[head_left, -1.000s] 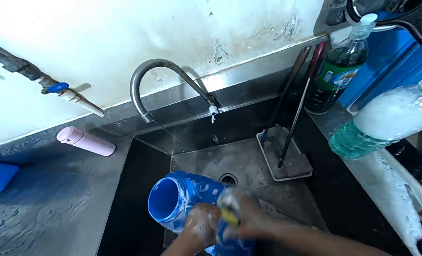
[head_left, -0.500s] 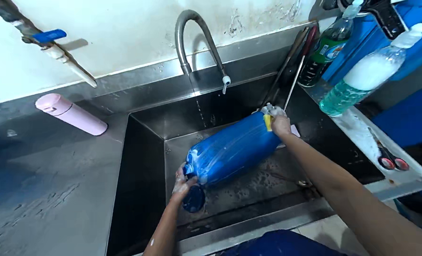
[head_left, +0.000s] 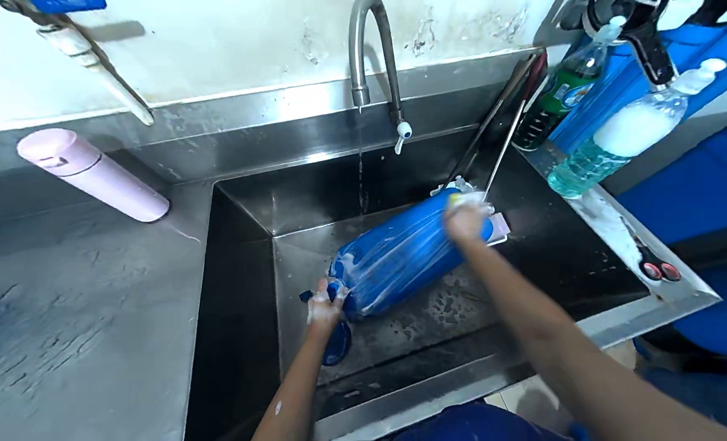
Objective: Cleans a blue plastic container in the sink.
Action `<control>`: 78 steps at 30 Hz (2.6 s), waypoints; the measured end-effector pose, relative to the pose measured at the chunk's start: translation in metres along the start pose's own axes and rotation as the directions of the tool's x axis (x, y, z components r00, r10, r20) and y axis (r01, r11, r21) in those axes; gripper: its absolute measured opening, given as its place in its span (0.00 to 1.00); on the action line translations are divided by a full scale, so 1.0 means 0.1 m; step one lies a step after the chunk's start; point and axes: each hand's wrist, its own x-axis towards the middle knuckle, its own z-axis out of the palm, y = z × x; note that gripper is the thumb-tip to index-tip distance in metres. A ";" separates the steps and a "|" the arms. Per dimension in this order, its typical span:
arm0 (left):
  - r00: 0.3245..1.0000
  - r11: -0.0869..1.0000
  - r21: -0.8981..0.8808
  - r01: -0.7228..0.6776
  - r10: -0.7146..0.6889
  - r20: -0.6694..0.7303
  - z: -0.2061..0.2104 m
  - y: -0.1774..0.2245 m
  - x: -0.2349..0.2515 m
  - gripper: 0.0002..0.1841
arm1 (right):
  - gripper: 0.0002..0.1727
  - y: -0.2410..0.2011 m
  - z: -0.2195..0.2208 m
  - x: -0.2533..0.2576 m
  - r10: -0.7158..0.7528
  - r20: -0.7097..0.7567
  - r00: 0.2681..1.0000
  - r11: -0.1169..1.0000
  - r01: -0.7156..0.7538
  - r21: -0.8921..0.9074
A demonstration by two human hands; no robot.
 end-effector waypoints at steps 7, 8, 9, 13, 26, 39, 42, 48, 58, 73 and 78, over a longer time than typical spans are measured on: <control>0.999 0.999 0.048 0.015 -0.014 -0.030 0.03 -0.07 -0.12 0.26 | 0.24 -0.86 0.23 -0.50 -0.575 0.122 0.809 0.816 0.557 0.151; 0.998 1.000 -0.012 -0.027 0.026 -0.061 0.07 -0.15 -0.06 0.26 | 0.24 -0.43 0.02 -0.08 -0.428 0.113 0.897 0.903 0.420 0.090; 0.996 0.994 -0.097 -0.059 0.052 -0.073 0.11 -0.27 0.03 0.28 | 0.26 -0.03 -0.19 0.34 -0.227 0.129 0.965 0.972 0.217 0.084; 0.981 0.903 -0.430 -0.019 -0.065 -0.182 0.32 -0.31 0.44 0.35 | 0.29 0.10 -0.11 0.62 -0.064 -0.017 0.998 0.995 0.065 0.078; 0.773 0.760 -0.359 0.542 -0.619 -0.142 0.34 -0.24 -0.24 0.22 | 0.30 0.55 1.13 1.22 0.044 0.463 0.885 0.901 -0.235 0.364; 0.880 0.719 -0.516 0.465 -0.440 0.180 0.13 -0.13 -0.53 0.18 | 0.26 0.68 1.24 0.62 -0.257 0.248 0.934 0.904 0.141 0.404; 0.881 0.734 -0.512 0.445 -0.462 0.103 0.48 0.52 -0.65 0.18 | 0.28 0.43 1.12 0.62 -0.082 0.277 0.957 0.932 -0.025 0.362; 0.921 0.454 -0.842 0.292 -0.370 0.121 0.22 1.56 -0.65 0.18 | 0.19 -0.17 -0.56 -1.16 -0.817 -0.212 0.537 0.306 0.714 0.630; 0.903 0.282 -0.950 0.137 -0.429 0.003 0.25 1.13 -0.12 0.16 | 0.20 -0.75 -0.11 -1.31 -0.818 -0.154 0.555 0.455 0.787 0.417; 0.916 0.907 -0.298 0.298 -0.360 -0.179 -0.63 -0.68 -0.15 0.28 | 0.34 -0.26 0.13 -0.91 -0.534 0.304 0.789 0.844 0.474 0.252; 0.964 0.927 -0.312 0.208 -0.249 -0.096 -0.62 -0.78 -0.22 0.28 | 0.40 0.51 0.00 -1.15 -0.491 0.409 0.769 0.871 0.436 0.224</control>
